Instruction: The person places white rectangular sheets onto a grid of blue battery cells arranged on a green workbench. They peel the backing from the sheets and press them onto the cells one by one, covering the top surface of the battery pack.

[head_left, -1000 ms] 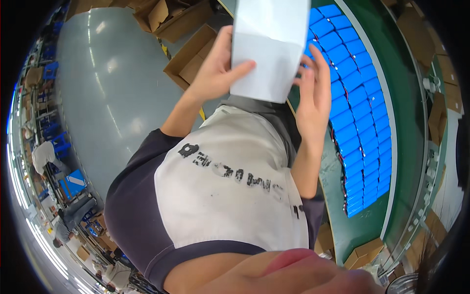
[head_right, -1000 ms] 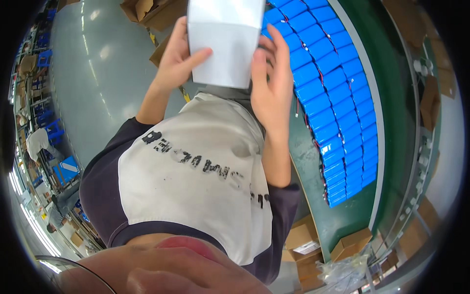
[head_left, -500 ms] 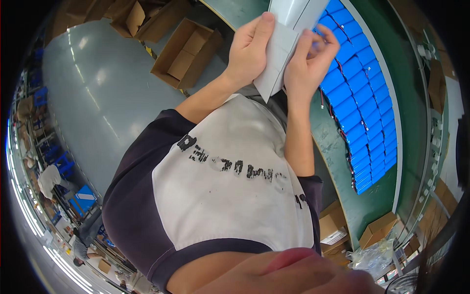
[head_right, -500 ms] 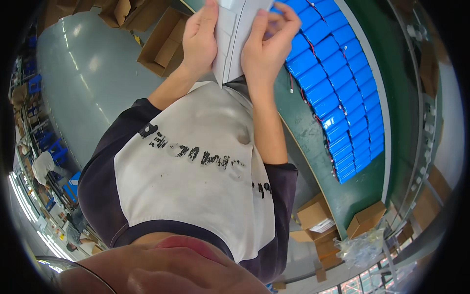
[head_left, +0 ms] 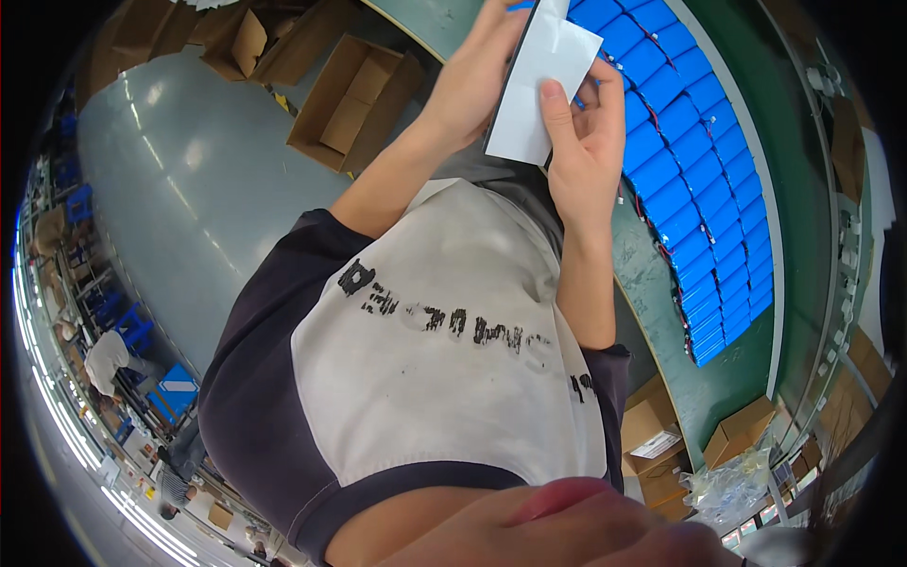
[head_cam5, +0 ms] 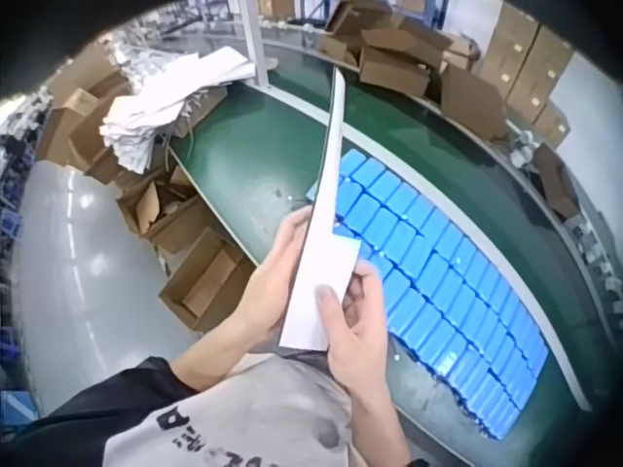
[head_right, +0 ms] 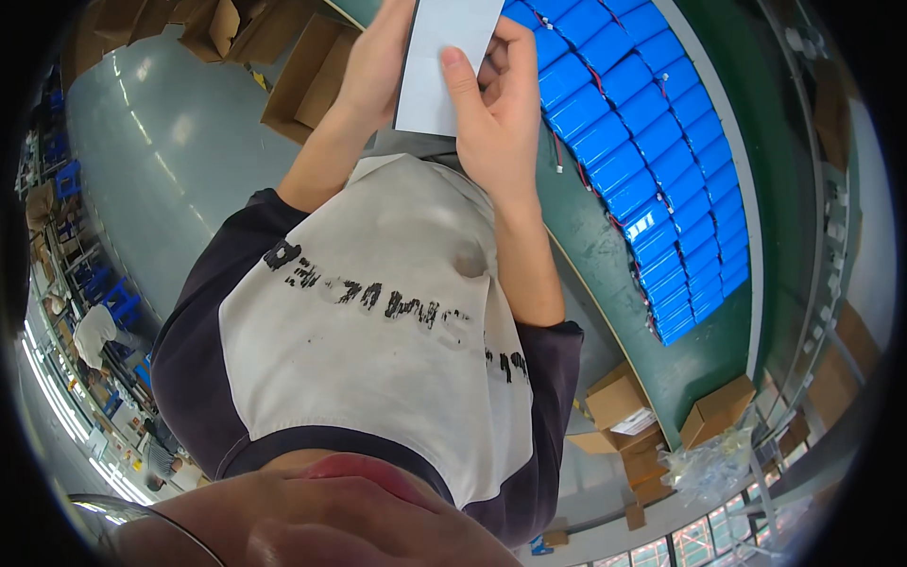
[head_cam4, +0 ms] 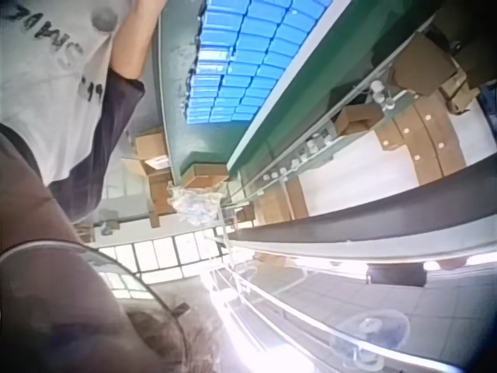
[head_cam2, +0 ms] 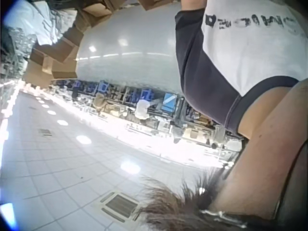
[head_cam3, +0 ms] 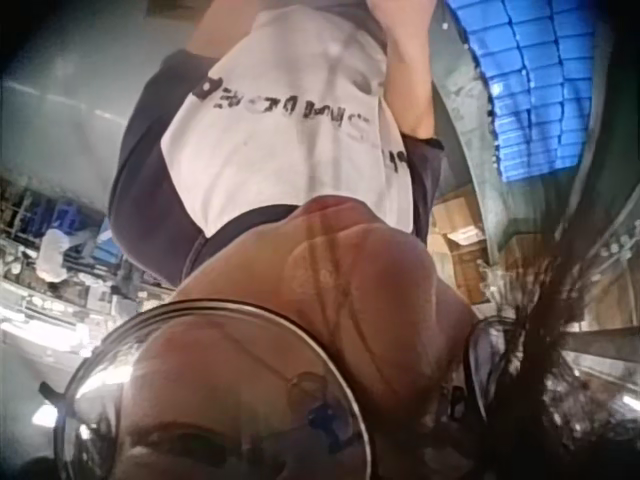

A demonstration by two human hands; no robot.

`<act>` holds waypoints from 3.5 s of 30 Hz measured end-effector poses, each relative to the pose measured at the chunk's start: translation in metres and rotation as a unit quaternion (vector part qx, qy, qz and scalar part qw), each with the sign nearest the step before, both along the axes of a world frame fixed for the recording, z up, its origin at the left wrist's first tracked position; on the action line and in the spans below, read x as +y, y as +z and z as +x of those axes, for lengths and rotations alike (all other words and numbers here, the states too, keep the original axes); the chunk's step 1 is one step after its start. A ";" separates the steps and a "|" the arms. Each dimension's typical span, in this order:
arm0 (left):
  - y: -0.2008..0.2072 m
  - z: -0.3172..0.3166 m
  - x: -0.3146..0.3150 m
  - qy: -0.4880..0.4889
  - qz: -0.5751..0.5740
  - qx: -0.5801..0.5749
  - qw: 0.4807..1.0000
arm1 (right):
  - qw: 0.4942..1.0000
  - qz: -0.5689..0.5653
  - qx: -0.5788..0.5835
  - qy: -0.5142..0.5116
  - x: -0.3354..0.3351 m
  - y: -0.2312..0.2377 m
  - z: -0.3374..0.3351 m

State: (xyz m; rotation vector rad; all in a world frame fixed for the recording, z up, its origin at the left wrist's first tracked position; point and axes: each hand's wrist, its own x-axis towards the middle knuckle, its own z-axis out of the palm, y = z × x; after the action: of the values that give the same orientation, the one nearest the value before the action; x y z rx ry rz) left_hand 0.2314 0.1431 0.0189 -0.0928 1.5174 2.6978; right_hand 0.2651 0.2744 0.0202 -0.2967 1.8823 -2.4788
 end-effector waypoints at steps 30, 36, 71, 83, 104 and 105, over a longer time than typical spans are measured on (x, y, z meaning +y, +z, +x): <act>-0.010 -0.176 -0.144 0.294 -0.770 0.295 0.484 | 0.884 0.448 0.136 0.009 0.108 0.060 -0.203; -0.013 -0.182 -0.058 0.203 -0.545 0.406 0.705 | 0.817 0.547 0.177 0.045 0.070 0.016 -0.286; -0.028 -0.190 -0.054 -0.052 -0.686 0.467 0.556 | 0.885 0.419 0.202 -0.007 0.043 0.058 -0.252; -0.015 -0.120 -0.086 0.248 -0.523 0.365 0.729 | 0.874 0.429 0.209 0.091 0.000 0.035 -0.224; -0.018 -0.106 -0.082 0.081 -0.592 0.422 0.682 | 0.810 0.536 0.188 0.145 0.011 -0.006 -0.240; -0.019 -0.107 -0.083 0.070 -0.606 0.435 0.662 | 0.806 0.539 0.198 0.142 0.009 -0.009 -0.240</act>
State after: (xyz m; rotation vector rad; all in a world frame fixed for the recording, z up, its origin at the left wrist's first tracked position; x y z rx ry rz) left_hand 0.1248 0.0601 -0.0006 1.1977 3.3151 1.1348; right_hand 0.0248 0.2831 0.0116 -0.9597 2.7417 -0.8965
